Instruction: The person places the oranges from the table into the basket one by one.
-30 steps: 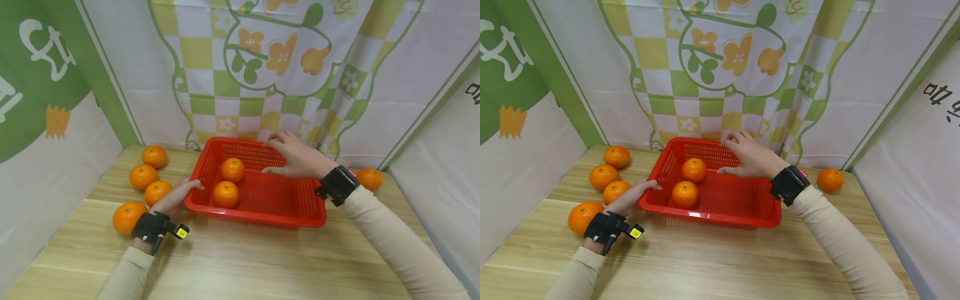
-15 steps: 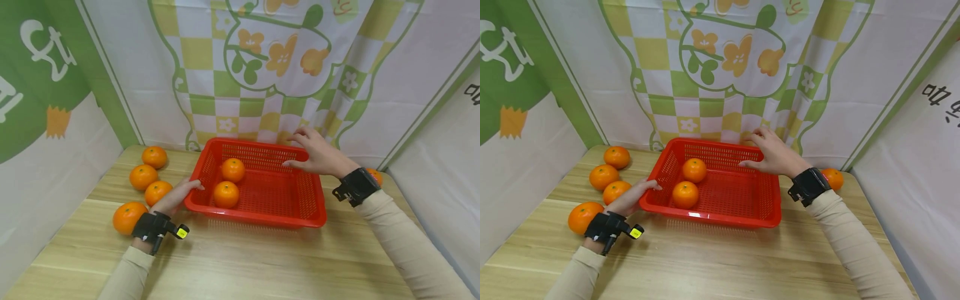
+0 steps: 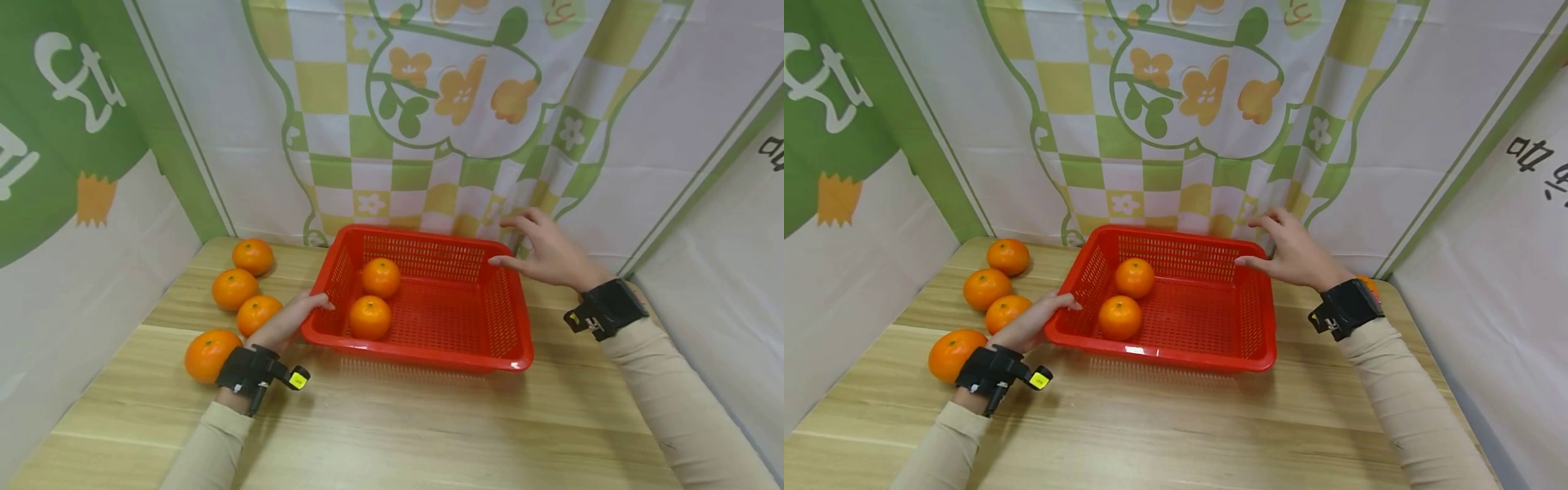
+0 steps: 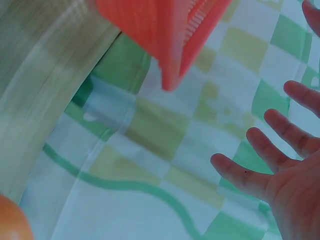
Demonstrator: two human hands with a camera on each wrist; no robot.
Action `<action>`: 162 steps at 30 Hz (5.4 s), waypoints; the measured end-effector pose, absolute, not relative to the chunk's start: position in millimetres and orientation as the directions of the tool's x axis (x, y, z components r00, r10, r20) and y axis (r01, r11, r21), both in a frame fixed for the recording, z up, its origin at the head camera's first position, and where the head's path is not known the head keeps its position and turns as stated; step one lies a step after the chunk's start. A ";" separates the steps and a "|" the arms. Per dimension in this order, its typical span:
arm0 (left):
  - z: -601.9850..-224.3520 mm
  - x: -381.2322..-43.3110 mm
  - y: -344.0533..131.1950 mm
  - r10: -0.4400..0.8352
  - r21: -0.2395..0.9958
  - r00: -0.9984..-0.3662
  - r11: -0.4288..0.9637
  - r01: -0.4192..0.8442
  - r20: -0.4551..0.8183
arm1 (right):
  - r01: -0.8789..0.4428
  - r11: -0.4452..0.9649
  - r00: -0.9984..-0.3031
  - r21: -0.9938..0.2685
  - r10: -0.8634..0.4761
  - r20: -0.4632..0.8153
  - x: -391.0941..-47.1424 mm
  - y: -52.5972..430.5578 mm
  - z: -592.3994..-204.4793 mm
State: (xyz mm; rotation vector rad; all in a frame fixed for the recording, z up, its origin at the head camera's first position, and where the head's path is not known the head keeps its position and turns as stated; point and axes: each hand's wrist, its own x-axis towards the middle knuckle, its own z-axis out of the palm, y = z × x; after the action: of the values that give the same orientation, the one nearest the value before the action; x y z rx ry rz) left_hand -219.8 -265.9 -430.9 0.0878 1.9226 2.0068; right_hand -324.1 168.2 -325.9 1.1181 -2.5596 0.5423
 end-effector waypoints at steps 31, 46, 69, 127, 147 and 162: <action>-429.3 -219.4 -266.0 0.304 0.977 -0.931 -0.011 -0.214 -0.200 | -0.561 0.767 -0.815 -0.312 -0.443 0.374 -334.5 249.2 -337.5; -428.8 -219.0 -264.3 0.289 0.975 -0.933 -0.002 -0.223 -0.213 | -0.464 0.813 -0.879 -0.352 -0.371 0.302 -333.5 277.8 -349.9; -430.3 -219.0 -265.2 0.296 0.978 -0.934 -0.007 -0.211 -0.199 | -0.347 0.862 -0.935 -0.368 -0.289 0.205 -336.4 314.4 -377.8; -430.3 -219.7 -266.5 0.324 0.977 -0.927 -0.030 -0.212 -0.191 | -0.317 0.908 -0.945 -0.274 -0.277 0.174 -353.4 342.2 -444.7; -431.0 -219.2 -267.7 0.319 0.979 -0.930 -0.035 -0.202 -0.181 | -0.258 0.934 -0.959 -0.246 -0.217 0.180 -351.2 335.2 -450.6; -431.7 -219.9 -266.0 0.307 0.975 -0.930 -0.024 -0.221 -0.203 | -0.244 0.941 -0.957 -0.234 -0.194 0.216 -354.5 336.8 -455.5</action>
State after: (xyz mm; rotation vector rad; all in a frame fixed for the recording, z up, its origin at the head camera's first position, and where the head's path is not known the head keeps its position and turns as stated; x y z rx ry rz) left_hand -219.9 -266.0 -431.7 0.0900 1.8984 2.0150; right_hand -354.5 336.8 -455.5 0.3307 -2.9063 0.3859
